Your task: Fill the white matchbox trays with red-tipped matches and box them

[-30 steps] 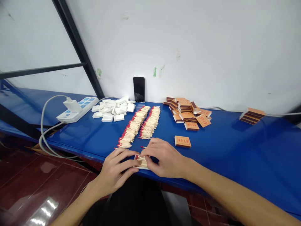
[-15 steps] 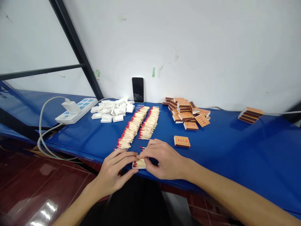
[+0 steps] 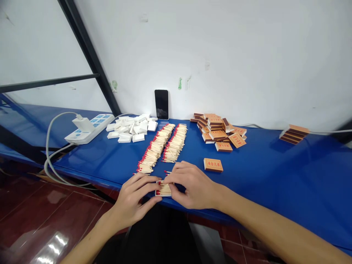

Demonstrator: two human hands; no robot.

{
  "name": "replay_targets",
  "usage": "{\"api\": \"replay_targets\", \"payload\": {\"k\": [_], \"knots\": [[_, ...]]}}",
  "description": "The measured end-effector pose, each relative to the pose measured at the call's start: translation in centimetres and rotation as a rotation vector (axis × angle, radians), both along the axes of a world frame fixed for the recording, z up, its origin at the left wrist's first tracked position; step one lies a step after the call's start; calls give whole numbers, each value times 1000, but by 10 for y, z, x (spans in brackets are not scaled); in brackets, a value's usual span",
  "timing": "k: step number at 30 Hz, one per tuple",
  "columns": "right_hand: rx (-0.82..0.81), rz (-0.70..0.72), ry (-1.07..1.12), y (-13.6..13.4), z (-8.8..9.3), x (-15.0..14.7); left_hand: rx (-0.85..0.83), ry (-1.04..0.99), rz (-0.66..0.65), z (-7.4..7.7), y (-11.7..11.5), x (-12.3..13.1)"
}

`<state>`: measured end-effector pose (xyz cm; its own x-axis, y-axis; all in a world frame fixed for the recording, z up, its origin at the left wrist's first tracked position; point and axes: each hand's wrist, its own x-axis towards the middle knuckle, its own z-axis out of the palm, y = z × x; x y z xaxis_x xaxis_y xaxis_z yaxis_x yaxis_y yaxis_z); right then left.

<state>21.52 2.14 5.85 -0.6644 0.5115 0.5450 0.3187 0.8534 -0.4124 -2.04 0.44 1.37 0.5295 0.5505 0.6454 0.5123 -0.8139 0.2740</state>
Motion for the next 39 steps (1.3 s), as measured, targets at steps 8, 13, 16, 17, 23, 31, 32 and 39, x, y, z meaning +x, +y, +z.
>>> {"api": "replay_targets", "payload": {"k": [8,13,16,17,23,31,32,39], "knots": [[5,-137,64,8,-5,1,-41,-6,-15,0,0,-1],[-52,-252,-63,11,-11,3,-52,-64,-18,0,-1,0],[-72,-270,-145,11,-13,4,-48,-76,-18,0,-2,0],[-74,-268,-153,11,-13,4,-47,-76,-17,0,-2,0],[-59,-251,-149,16,-15,8,-31,-74,-17,-1,0,0],[-70,-215,-106,22,-21,9,-10,-70,-7,-1,0,1],[-64,-214,-100,22,-21,9,-10,-69,-5,-1,0,2],[-51,-188,-99,23,-20,8,-3,-63,3,-2,-1,1]]}}
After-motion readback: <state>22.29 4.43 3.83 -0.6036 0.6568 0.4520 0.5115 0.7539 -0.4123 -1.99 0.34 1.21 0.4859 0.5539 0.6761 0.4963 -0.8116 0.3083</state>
